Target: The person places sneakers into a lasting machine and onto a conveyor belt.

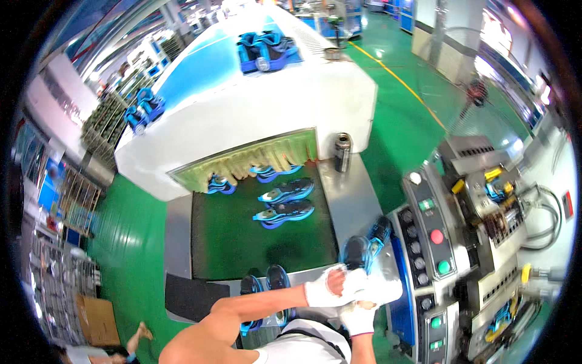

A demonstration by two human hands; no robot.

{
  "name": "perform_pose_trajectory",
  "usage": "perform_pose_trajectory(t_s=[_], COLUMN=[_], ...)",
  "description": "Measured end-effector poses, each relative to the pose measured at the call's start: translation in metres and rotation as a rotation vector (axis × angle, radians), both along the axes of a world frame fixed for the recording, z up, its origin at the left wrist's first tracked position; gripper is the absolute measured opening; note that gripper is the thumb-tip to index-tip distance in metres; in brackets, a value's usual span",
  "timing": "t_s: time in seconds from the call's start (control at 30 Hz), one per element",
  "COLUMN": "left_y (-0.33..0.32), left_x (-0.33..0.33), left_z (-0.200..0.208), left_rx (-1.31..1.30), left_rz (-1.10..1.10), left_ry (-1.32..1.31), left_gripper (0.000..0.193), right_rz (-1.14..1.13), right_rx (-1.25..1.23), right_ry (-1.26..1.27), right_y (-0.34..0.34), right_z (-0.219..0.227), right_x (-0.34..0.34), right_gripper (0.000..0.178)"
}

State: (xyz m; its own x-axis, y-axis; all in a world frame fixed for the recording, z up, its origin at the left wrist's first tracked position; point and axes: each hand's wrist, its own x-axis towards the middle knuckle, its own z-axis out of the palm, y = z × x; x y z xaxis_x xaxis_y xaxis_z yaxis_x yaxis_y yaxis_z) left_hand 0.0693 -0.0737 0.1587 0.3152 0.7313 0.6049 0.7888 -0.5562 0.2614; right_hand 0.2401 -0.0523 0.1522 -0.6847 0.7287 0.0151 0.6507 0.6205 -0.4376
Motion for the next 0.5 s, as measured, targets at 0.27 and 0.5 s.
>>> perform_pose_trajectory(t_s=[0.27,0.5], left_y=[0.096,0.141], left_x=[0.212,0.392], left_z=[0.172,0.159], left_rx=[-0.167,-0.615], left_rz=[-0.663,-0.658], left_ry=[-0.176,-0.517], left_gripper=[0.042,0.046], right_rz=[-0.958,-1.258], right_rx=[-0.862,-0.375], right_ry=[1.347,1.952], right_y=[-0.043,-0.139], right_z=[0.086,0.101], right_x=[0.219,0.345], right_gripper=[0.055,0.056])
